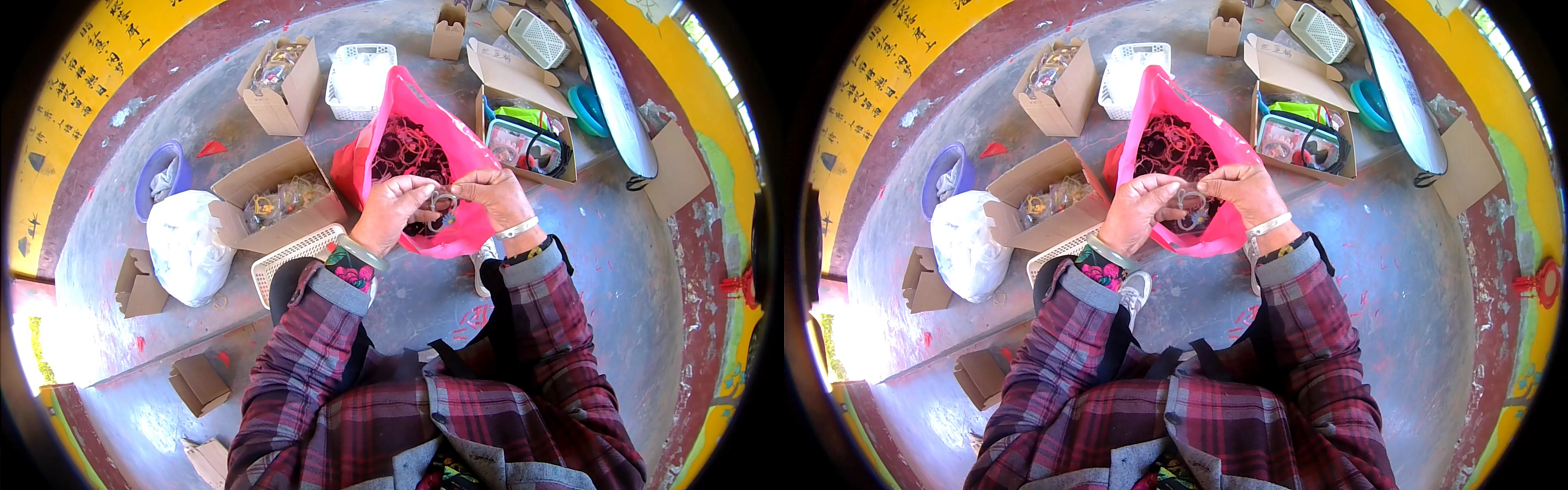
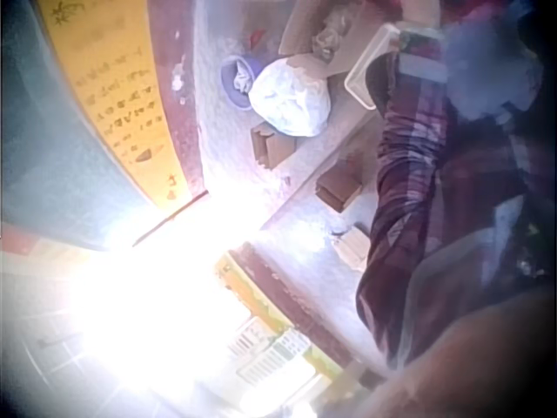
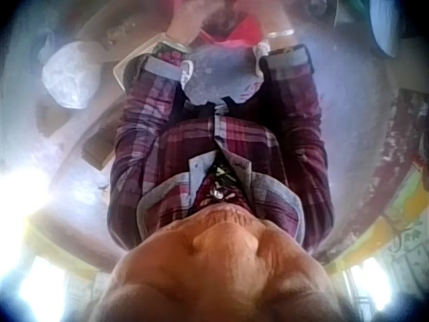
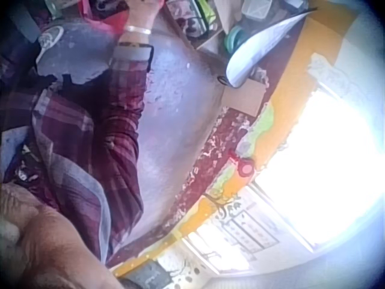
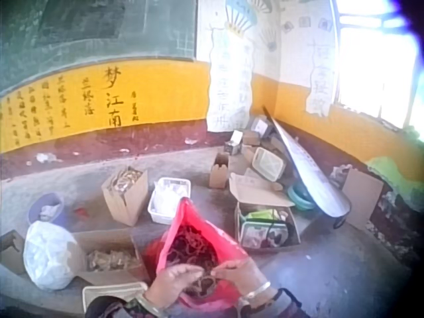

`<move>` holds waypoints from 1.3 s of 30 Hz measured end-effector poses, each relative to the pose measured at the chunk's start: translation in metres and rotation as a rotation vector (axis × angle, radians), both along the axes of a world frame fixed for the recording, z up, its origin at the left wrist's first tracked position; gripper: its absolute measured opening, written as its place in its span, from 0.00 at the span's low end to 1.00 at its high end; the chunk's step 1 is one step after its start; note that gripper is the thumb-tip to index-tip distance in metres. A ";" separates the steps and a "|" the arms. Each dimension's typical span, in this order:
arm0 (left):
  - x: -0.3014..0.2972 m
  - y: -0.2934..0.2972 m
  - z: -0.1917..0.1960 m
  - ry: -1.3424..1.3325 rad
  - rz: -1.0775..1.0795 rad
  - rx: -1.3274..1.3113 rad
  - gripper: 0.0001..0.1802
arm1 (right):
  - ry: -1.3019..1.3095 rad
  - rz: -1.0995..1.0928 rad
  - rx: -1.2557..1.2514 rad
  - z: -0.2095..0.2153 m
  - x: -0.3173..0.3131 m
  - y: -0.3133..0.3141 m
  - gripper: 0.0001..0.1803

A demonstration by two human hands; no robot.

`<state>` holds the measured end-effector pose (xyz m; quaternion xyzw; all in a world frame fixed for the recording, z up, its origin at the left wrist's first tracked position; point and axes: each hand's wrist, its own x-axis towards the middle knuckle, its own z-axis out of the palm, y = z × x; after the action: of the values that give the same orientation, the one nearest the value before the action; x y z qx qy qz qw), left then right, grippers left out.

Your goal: The person sits on the floor and sorts small items from a pink plastic bag into a white basket. They handle tangled dark cords and small clear plastic pieces, picking them up one by one and placing them into the basket.

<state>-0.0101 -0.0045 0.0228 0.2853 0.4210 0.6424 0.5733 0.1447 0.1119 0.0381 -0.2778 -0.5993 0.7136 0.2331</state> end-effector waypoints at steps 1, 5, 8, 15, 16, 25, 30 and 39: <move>0.001 0.000 0.002 0.044 0.007 -0.003 0.10 | -0.046 0.008 0.070 0.001 0.000 -0.001 0.05; 0.001 0.001 -0.003 0.355 -0.043 -0.028 0.11 | -0.143 0.046 0.303 0.000 -0.003 -0.007 0.04; 0.005 0.000 0.001 0.455 -0.053 -0.076 0.09 | -0.124 0.071 0.320 0.001 -0.004 -0.010 0.04; 0.000 -0.001 0.004 0.345 -0.109 -0.032 0.10 | -0.101 0.096 0.419 0.014 -0.002 -0.014 0.04; -0.001 0.000 0.003 0.356 -0.134 -0.033 0.10 | -0.109 0.086 0.420 0.014 -0.002 -0.014 0.04; -0.006 0.000 -0.001 0.251 -0.099 -0.096 0.10 | -0.096 0.038 0.316 0.003 0.000 -0.007 0.05; -0.004 0.000 0.002 0.230 -0.010 -0.139 0.09 | -0.069 0.030 0.214 0.003 -0.001 -0.005 0.06; -0.005 -0.001 0.003 0.247 -0.031 -0.088 0.10 | 0.002 -0.021 0.123 -0.004 -0.001 -0.006 0.05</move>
<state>-0.0147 -0.0058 0.0254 0.3431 0.5118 0.5743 0.5390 0.1434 0.1062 0.0342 -0.2686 -0.6390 0.6731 0.2579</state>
